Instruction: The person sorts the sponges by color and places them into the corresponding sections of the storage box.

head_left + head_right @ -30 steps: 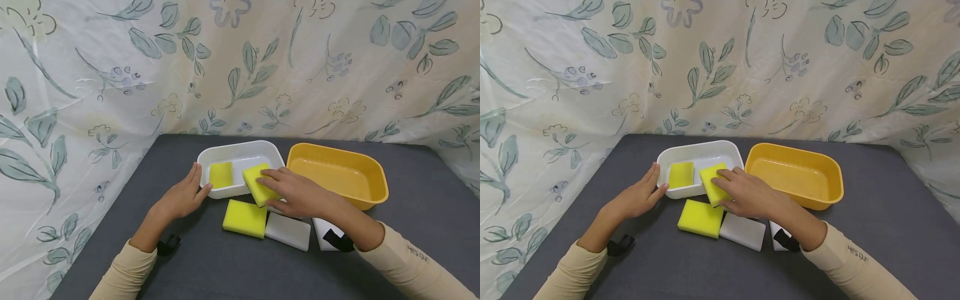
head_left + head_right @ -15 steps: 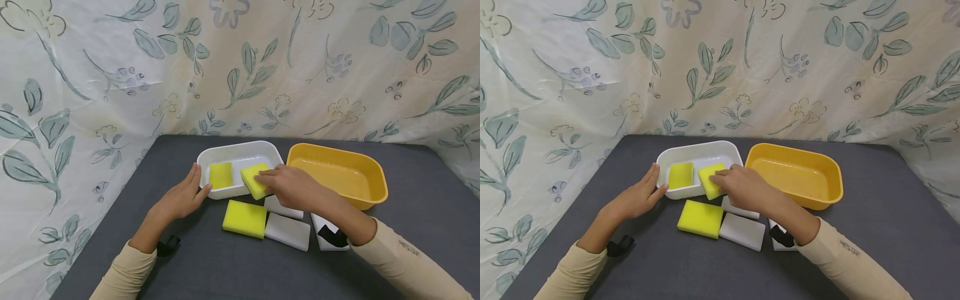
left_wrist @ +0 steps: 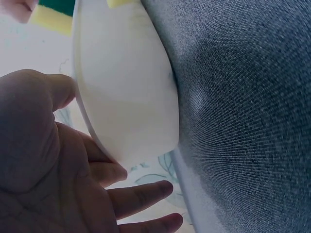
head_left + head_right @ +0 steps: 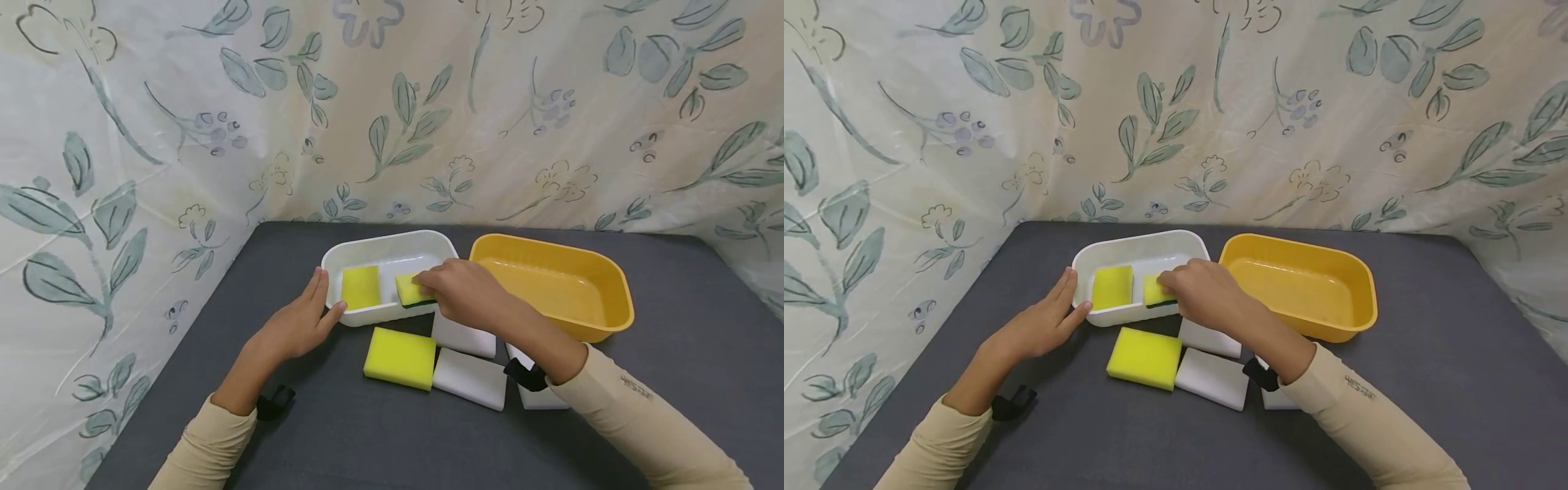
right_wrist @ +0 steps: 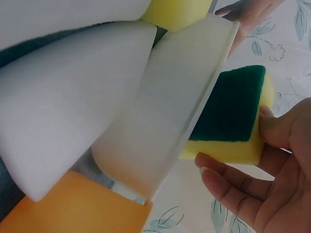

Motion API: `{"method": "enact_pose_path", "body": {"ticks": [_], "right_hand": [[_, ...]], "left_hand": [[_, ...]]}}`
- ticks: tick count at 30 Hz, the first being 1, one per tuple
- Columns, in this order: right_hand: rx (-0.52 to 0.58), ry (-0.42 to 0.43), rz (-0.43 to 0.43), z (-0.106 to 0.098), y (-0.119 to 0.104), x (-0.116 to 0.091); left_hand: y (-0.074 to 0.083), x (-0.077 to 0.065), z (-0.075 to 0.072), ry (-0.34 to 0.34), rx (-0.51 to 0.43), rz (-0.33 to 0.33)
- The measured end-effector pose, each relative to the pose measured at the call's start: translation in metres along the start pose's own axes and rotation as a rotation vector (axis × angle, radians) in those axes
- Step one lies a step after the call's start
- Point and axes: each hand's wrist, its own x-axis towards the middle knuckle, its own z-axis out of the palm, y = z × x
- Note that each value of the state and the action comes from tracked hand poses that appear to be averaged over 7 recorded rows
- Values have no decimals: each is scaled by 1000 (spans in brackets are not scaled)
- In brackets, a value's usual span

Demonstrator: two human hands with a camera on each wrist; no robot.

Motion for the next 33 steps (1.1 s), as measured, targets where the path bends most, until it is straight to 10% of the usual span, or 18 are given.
{"method": "enact_pose_path", "body": {"ticks": [33], "right_hand": [[-28, -60, 47, 20, 1, 6]], "left_hand": [[4, -6, 10, 29, 24, -4]]}}
